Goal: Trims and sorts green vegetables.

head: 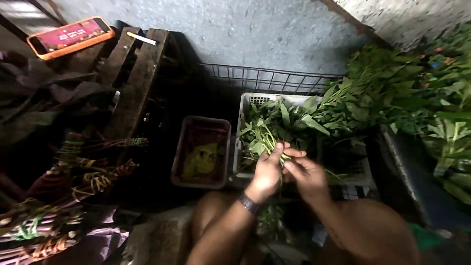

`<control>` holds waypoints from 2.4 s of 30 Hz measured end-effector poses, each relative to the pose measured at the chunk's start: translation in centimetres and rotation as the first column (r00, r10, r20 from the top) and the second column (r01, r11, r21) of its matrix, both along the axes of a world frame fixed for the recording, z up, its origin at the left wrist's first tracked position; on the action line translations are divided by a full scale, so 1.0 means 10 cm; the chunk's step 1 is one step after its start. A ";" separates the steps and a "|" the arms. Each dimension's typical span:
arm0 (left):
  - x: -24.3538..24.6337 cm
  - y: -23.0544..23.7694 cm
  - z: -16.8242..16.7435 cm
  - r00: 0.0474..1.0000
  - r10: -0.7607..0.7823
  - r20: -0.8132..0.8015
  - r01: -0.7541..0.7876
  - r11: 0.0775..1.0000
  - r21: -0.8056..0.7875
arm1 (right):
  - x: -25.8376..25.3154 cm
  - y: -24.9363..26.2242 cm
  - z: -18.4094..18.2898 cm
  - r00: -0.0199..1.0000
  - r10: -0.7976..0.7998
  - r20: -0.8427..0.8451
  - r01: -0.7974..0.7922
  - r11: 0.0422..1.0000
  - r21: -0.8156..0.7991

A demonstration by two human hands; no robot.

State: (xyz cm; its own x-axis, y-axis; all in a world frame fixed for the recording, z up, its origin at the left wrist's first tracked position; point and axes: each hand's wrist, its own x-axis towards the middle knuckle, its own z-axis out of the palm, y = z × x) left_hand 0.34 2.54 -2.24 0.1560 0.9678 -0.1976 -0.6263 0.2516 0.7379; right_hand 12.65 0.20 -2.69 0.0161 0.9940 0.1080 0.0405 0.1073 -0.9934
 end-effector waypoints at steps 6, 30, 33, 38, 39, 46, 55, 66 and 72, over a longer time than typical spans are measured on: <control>-0.03 -0.01 0.03 0.999 0.039 0.015 -0.038 0.999 -0.034 | 0.10 0.06 0.02 0.985 0.052 0.164 -0.063 0.996 0.061; 0.05 -0.02 -0.06 0.984 0.037 -0.174 -0.032 0.999 0.032 | 0.17 0.15 -0.02 0.879 -0.024 0.475 -0.079 0.978 0.195; 0.03 -0.01 -0.07 0.986 -0.001 -0.167 0.004 1.000 0.018 | 0.21 0.16 0.03 0.822 0.016 0.570 -0.112 0.985 0.134; 0.02 0.00 -0.05 0.990 0.004 -0.139 -0.008 1.000 -0.024 | 0.21 0.12 0.06 0.799 0.027 0.601 -0.093 0.993 0.078; 0.02 0.00 -0.04 0.992 0.010 -0.129 -0.016 0.999 -0.043 | 0.21 0.11 0.07 0.817 0.041 0.575 -0.090 0.994 0.057; 0.02 0.02 -0.03 0.996 0.015 -0.084 -0.028 0.989 -0.148 | 0.14 0.06 0.10 0.961 0.160 0.227 -0.128 0.980 -0.152; 0.03 0.03 -0.03 0.993 -0.012 -0.120 0.005 0.998 -0.055 | 0.20 0.09 0.12 0.995 0.102 0.003 -0.099 0.975 -0.197; 0.03 -0.01 -0.05 0.956 -0.135 -0.259 0.151 0.988 0.040 | 0.24 0.13 0.11 0.993 0.046 0.107 -0.022 0.977 -0.214; 0.07 -0.03 -0.09 0.963 -0.115 -0.243 0.123 0.992 0.016 | 0.22 0.11 0.10 0.961 0.074 0.266 -0.051 0.994 -0.093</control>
State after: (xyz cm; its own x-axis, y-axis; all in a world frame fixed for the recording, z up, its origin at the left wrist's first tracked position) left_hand 1.05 2.29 -3.14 0.2219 0.9512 -0.2142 -0.3958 0.2887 0.8718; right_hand 14.87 1.32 -1.68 -0.0645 0.9978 0.0151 0.3029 0.0340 -0.9524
